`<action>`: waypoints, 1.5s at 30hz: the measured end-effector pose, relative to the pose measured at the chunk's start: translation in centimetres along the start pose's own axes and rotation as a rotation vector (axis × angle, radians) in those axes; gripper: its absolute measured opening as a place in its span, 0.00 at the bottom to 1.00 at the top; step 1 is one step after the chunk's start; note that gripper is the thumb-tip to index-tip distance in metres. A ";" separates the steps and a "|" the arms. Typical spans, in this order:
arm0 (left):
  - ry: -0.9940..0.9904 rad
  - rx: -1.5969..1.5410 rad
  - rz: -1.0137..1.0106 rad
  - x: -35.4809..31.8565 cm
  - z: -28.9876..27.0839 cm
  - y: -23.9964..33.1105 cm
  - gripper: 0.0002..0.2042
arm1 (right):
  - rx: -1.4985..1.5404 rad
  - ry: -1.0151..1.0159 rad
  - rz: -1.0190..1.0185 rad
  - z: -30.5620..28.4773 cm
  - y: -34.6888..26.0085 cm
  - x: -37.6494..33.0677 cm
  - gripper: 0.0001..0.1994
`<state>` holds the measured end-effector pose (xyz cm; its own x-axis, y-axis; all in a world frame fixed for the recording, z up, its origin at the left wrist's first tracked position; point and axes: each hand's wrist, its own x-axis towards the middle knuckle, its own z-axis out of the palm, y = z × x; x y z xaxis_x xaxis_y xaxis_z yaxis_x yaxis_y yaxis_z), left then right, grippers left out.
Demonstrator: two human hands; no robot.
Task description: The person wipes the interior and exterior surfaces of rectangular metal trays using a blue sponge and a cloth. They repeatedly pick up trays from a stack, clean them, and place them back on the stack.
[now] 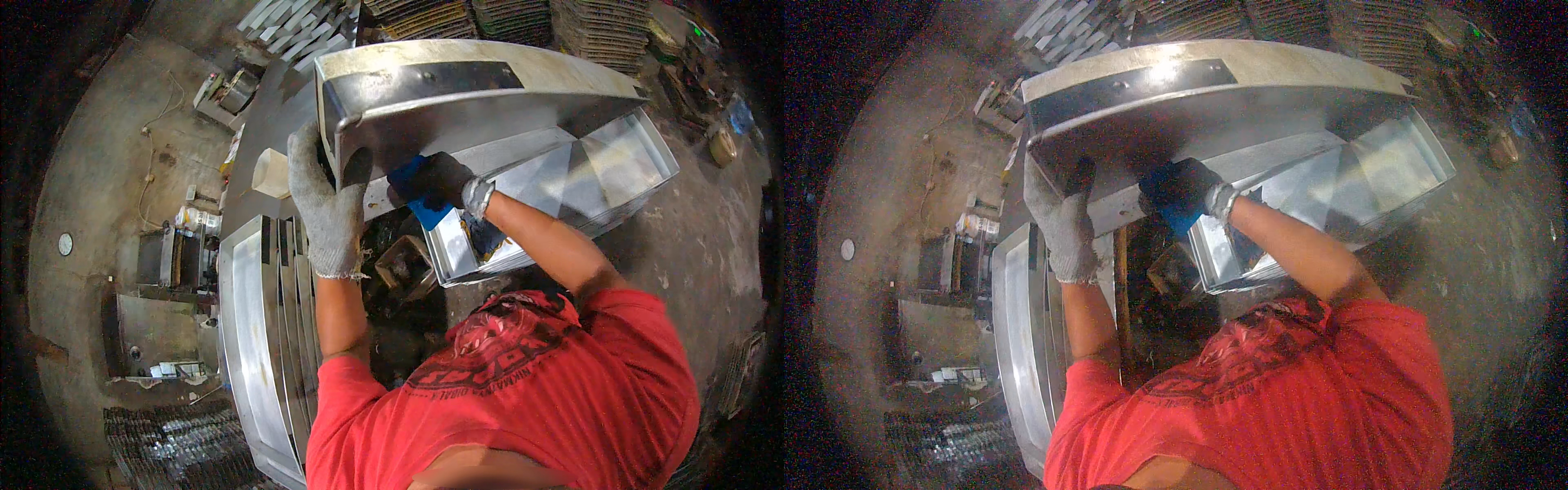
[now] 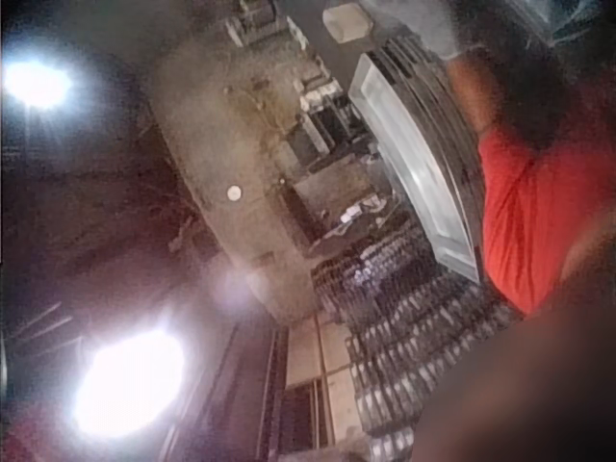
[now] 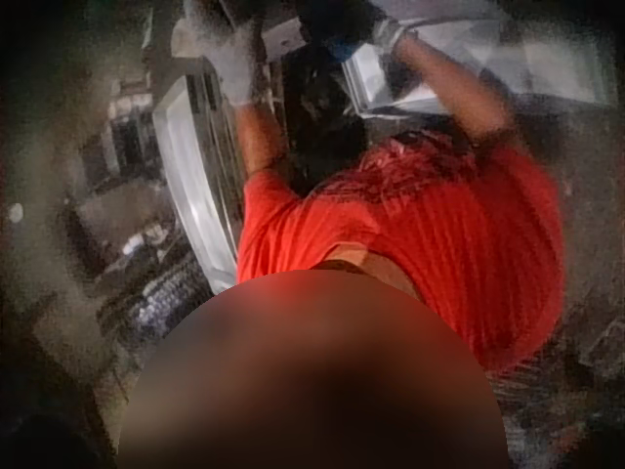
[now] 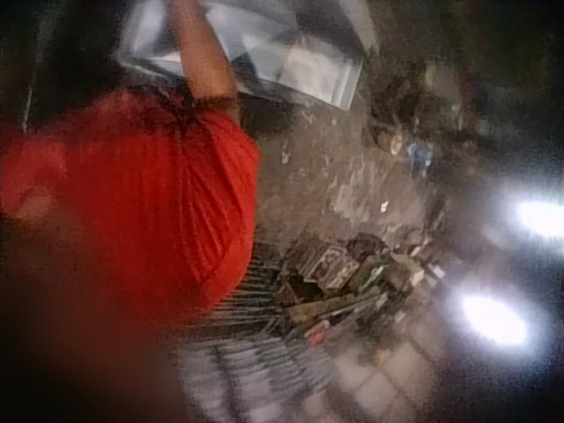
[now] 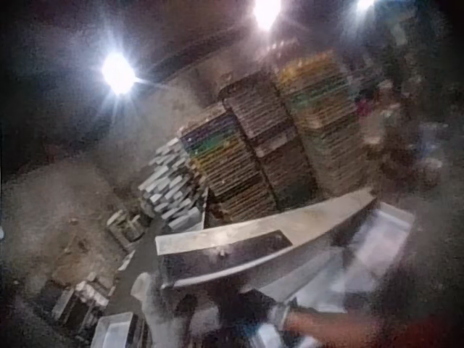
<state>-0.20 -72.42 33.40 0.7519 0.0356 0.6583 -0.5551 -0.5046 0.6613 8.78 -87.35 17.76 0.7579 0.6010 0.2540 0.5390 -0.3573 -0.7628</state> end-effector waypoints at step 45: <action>-0.001 -0.116 -0.100 7.8 2.2 -1.5 0.26 | 1.742 0.020 0.434 3.9 19.9 -8.4 0.18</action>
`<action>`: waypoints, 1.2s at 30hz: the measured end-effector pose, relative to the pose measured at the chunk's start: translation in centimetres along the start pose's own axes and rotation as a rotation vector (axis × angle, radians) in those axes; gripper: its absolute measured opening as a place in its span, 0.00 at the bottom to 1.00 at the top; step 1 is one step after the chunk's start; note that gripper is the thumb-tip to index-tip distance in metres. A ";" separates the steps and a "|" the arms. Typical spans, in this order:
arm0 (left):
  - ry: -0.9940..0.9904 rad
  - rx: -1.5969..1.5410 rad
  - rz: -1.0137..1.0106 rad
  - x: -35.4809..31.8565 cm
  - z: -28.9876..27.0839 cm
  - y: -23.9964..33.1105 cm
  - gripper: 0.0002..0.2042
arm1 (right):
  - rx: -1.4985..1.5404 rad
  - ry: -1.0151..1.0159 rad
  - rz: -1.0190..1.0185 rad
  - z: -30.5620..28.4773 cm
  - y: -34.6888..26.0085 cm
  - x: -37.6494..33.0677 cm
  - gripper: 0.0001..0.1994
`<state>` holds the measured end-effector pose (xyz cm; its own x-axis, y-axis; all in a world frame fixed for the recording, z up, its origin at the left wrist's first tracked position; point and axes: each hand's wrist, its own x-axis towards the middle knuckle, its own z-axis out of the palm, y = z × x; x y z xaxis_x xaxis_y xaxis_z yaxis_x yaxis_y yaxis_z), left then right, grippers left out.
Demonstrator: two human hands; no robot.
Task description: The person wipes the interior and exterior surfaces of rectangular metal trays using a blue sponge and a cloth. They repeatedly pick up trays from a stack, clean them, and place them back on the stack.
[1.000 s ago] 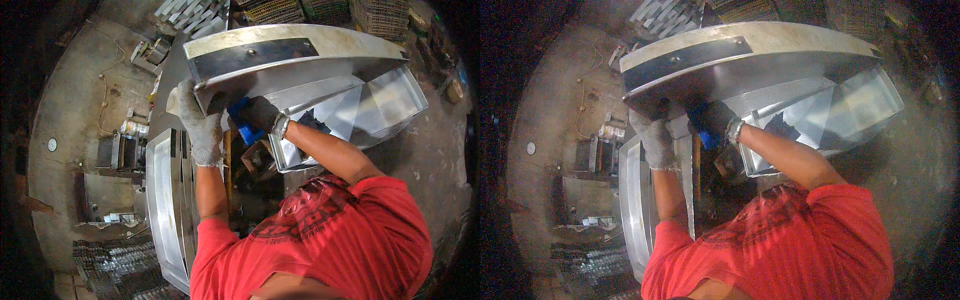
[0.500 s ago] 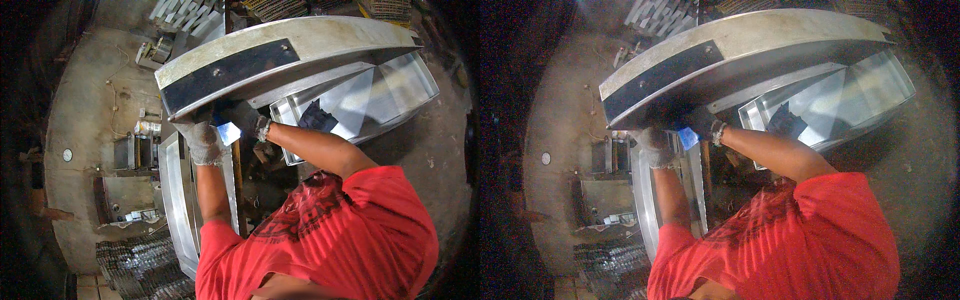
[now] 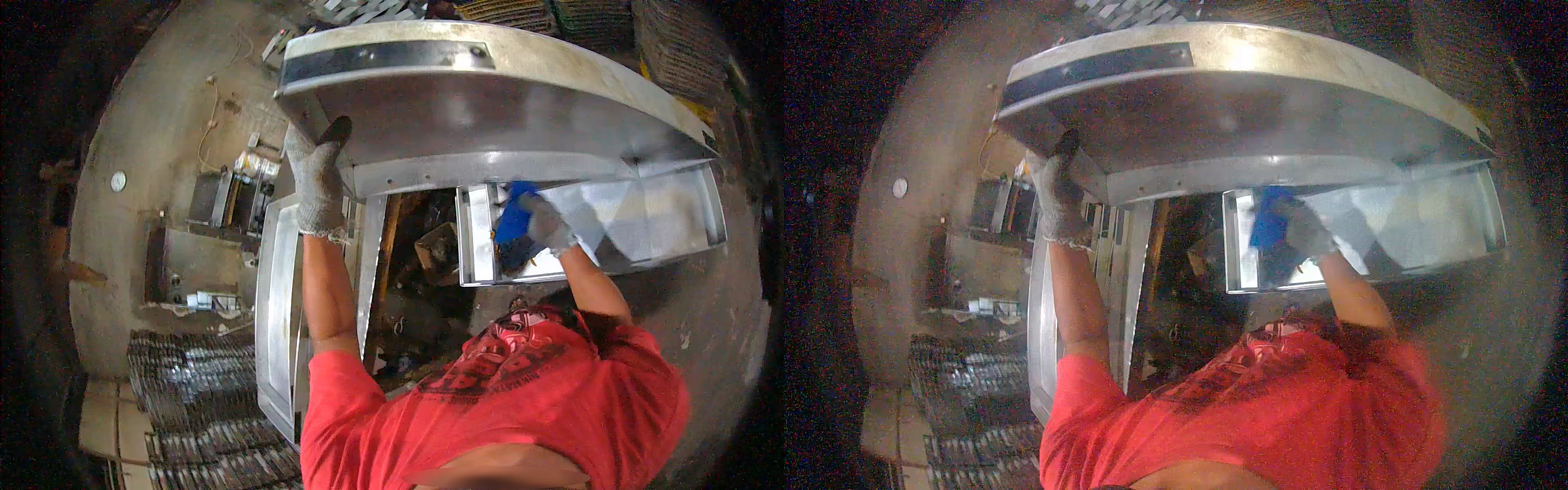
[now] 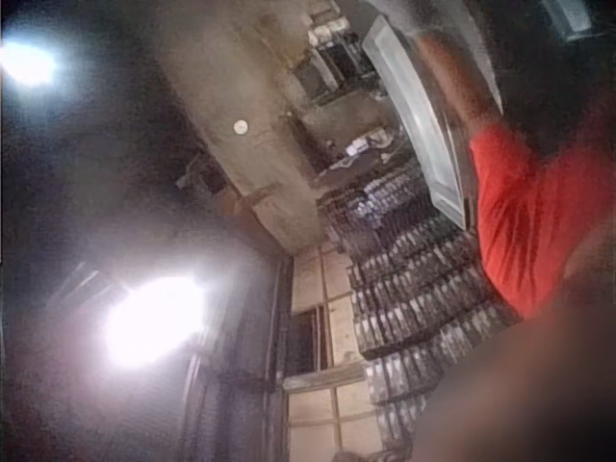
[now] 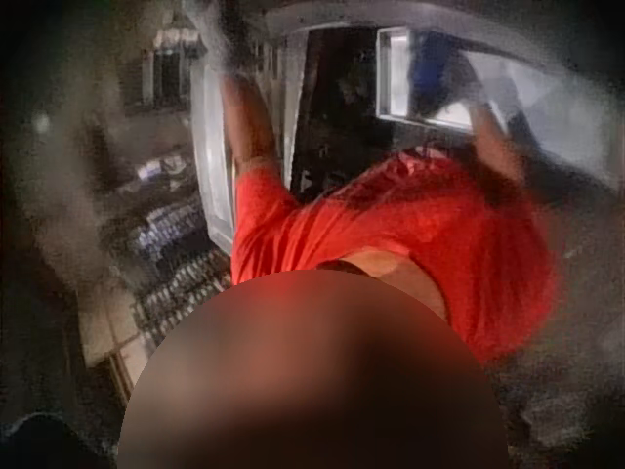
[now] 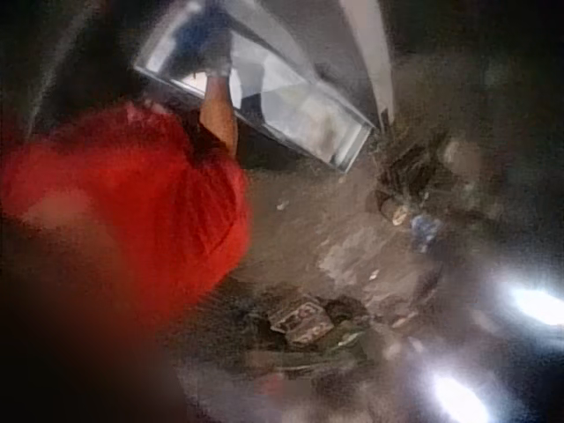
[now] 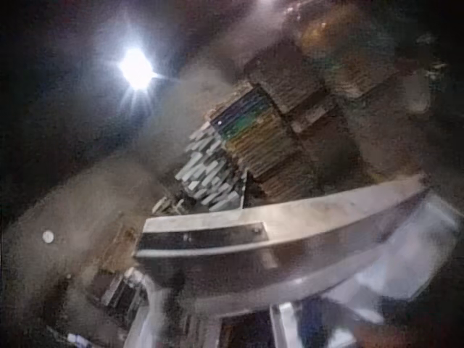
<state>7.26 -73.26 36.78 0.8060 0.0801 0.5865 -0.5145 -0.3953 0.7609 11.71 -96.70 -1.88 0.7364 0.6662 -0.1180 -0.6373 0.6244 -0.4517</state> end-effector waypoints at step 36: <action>1.674 0.250 -0.559 -73.3 -40.0 18.4 0.14 | -1.121 -1.079 0.316 51.4 46.2 4.1 0.21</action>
<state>-73.01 -49.81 18.89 -0.3591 0.9321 0.0478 -0.1298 -0.1005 0.9864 -26.45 -44.13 22.25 -0.1991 0.9742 0.1062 0.1161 0.1310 -0.9846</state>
